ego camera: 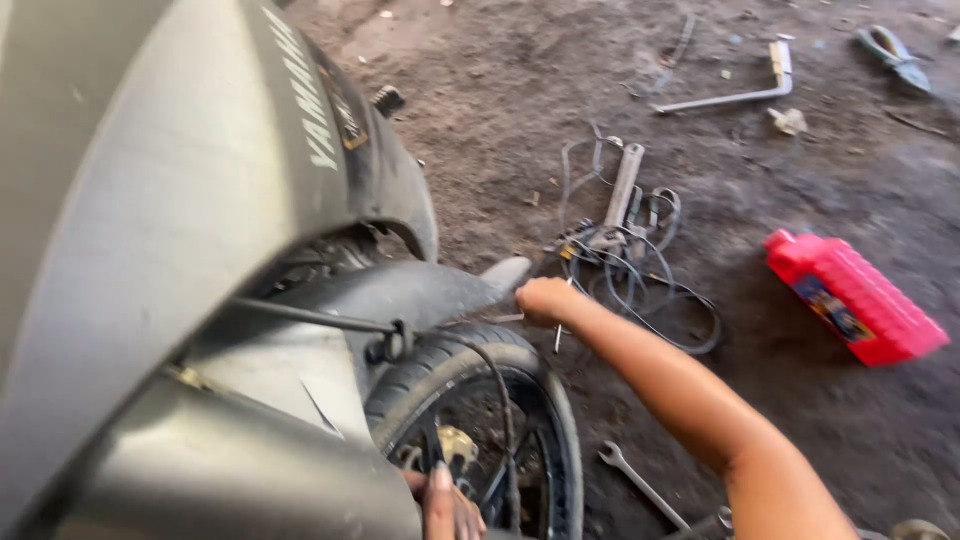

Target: Replacing or repairing a motorcycle tire and inner tube on the front wheel.

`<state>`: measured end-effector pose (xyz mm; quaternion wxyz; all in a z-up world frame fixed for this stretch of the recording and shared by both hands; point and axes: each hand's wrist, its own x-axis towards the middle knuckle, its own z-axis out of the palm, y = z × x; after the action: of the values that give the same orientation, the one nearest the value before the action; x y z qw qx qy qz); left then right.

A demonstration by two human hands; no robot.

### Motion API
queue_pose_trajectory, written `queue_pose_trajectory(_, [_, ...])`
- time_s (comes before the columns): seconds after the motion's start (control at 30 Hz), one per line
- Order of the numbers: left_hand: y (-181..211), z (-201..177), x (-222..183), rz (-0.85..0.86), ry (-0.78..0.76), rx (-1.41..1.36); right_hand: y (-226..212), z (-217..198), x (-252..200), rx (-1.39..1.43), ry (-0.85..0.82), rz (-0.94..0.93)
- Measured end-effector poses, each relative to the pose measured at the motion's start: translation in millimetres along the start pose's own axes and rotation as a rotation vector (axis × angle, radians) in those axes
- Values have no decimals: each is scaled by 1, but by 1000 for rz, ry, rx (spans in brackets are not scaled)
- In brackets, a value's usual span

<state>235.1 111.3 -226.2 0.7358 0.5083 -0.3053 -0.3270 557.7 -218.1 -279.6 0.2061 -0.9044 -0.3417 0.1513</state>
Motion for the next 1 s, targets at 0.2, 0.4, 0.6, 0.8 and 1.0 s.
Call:
queue_pose_trajectory(0.2, [56,-15,69,-84,-221,-86,27,-26,-88,-68,-279,266])
queue_pose_trajectory(0.4, [67,8,46,-94,-29,-191,4,7,-176,-2,-548,373])
queue_pose_trajectory(0.6, [99,147,134,308,1415,159,-48,13,-234,154,-105,497])
queue_pose_trajectory(0.8, [147,183,182,145,1518,357,-193,168,-376,337,202,735])
queue_pose_trajectory(1.0, [150,173,183,154,1519,295,-453,291,-535,523,135,889])
